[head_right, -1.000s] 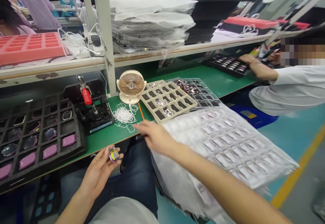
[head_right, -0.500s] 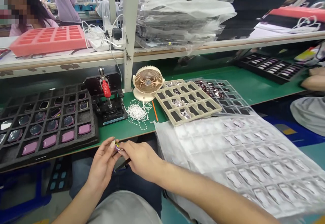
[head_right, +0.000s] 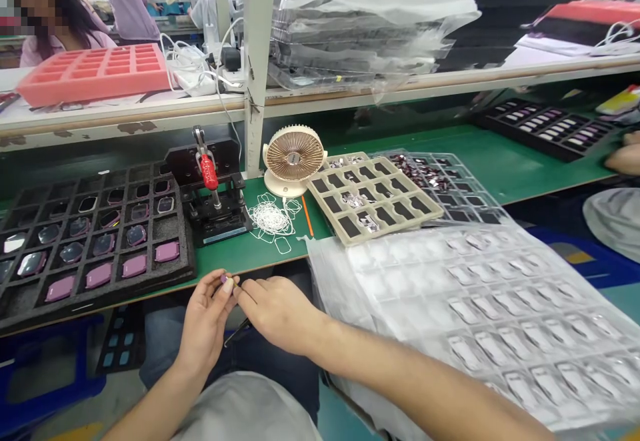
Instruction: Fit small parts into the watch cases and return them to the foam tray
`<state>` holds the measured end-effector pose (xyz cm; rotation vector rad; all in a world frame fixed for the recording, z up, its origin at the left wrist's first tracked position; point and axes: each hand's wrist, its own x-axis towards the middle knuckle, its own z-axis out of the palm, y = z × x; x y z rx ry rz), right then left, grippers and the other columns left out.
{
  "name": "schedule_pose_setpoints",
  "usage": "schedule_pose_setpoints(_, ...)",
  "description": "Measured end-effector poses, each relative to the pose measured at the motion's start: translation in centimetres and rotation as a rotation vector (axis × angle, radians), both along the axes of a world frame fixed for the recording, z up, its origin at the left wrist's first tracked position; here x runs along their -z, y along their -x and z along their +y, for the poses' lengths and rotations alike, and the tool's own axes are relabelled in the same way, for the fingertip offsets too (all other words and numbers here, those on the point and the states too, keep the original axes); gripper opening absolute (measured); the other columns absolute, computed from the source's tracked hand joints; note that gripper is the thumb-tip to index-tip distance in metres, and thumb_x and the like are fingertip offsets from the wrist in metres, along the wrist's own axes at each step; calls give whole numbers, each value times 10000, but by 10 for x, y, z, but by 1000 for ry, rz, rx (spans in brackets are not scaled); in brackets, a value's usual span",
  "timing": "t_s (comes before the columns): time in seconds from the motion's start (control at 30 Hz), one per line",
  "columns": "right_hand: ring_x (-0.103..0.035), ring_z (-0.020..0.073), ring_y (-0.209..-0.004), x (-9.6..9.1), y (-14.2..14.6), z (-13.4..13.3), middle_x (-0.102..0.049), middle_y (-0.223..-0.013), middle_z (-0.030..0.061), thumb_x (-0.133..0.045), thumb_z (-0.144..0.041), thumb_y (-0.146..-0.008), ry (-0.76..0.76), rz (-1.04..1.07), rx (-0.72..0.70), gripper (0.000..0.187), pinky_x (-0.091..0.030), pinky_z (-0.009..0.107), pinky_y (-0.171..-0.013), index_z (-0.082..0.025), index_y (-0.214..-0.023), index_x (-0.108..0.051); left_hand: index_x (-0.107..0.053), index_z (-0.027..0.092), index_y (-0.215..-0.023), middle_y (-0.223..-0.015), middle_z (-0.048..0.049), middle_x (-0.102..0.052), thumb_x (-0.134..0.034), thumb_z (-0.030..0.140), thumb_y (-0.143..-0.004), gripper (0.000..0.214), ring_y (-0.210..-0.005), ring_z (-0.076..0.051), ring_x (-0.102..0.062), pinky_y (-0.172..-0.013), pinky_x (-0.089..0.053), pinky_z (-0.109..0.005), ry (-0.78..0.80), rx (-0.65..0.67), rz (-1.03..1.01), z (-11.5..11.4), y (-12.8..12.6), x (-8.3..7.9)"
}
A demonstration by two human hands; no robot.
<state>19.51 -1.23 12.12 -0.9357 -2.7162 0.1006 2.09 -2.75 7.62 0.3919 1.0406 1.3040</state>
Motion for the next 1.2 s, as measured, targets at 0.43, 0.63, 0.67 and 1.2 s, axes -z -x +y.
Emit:
schedule_pose_setpoints(0.43,-650,200,-745,12,-3,5,-684,-902,58,-445,-118,-1061,69,11,35,192,-457,334,-626,-131,-1123,-626,-716,205,-1045,-1112,-68,-760,-943,323,-765,380,-1092,-193,-721,-960,-577,-320,-48,61,8,0,1,10)
schedule_pose_setpoints(0.63,-708,201,-844,14,-5,7,-719,-1002,69,-573,-142,-1017,185,154,132,106,-512,305,-682,-162,-1111,-618,-760,210,-1055,-1135,-81,-774,-931,308,-780,338,-1076,-201,-738,-930,-599,-309,-111,104,-33,-2,1,10)
schedule_pose_setpoints(0.67,-725,203,-908,12,-6,7,-726,-1077,74,-628,-159,-997,249,204,172,154,-532,297,-720,-172,-1151,-617,-770,213,-1055,-1136,-80,-775,-931,304,-780,331,-1059,-200,-744,-913,-607,-305,-121,110,-51,-3,2,10)
schedule_pose_setpoints(1.2,-784,208,-982,-10,-31,-43,-817,-1085,25,-799,-282,-888,666,501,521,362,-546,260,-821,-238,-1223,-671,-793,236,-1193,-1217,-118,-802,-913,374,-804,430,-1063,-273,-796,-843,-668,-295,17,310,-42,-23,-7,17)
